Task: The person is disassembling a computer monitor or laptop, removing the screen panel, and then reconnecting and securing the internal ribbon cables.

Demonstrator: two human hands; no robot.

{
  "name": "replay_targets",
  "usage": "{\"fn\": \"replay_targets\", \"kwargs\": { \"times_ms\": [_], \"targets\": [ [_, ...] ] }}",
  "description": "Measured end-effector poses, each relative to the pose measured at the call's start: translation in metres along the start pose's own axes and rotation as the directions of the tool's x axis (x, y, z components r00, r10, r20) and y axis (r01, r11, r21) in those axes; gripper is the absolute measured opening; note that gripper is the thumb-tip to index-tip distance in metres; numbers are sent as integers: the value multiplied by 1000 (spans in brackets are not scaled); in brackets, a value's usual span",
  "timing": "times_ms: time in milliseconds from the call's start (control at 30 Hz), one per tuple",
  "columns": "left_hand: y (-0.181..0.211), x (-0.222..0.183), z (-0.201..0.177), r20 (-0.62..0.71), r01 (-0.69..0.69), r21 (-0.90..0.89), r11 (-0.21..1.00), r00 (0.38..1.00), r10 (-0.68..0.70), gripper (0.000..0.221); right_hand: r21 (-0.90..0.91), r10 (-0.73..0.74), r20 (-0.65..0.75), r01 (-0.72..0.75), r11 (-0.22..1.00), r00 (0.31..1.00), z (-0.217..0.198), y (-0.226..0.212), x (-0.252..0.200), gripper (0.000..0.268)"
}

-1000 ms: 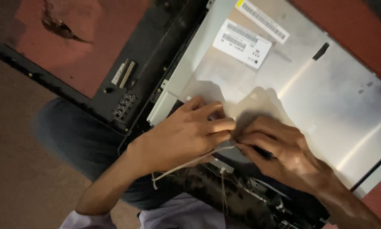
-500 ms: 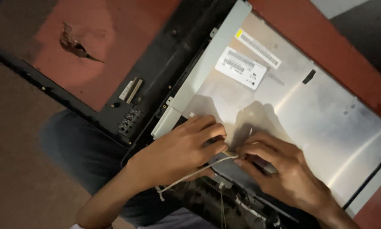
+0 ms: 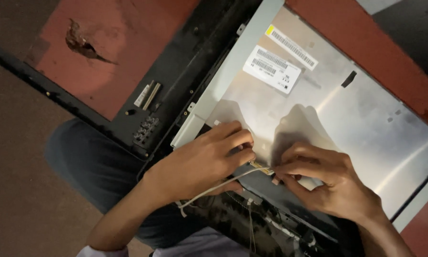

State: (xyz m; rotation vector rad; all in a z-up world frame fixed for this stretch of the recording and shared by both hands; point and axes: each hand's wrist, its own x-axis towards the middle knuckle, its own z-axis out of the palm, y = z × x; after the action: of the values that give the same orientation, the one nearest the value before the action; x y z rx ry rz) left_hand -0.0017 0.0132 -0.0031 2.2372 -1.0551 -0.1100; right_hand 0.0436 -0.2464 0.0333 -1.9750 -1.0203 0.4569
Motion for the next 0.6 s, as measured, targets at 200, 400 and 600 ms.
{"fn": "replay_targets", "kwargs": {
  "times_ms": [200,400,600],
  "targets": [
    [-1,-1,1,10,-6,94,996,1000,6,49,27,-34,17,34,999,999,0,11,-5,17],
    [1,2,-3,9,9,33,999,1000,-10,53,46,-53,12,53,998,999,4,11,-5,19],
    [3,0,6,-11,14,-2,1000,1000,-14,55,-82,35,44,-31,996,998,6,20,-14,32]
  ]
}}
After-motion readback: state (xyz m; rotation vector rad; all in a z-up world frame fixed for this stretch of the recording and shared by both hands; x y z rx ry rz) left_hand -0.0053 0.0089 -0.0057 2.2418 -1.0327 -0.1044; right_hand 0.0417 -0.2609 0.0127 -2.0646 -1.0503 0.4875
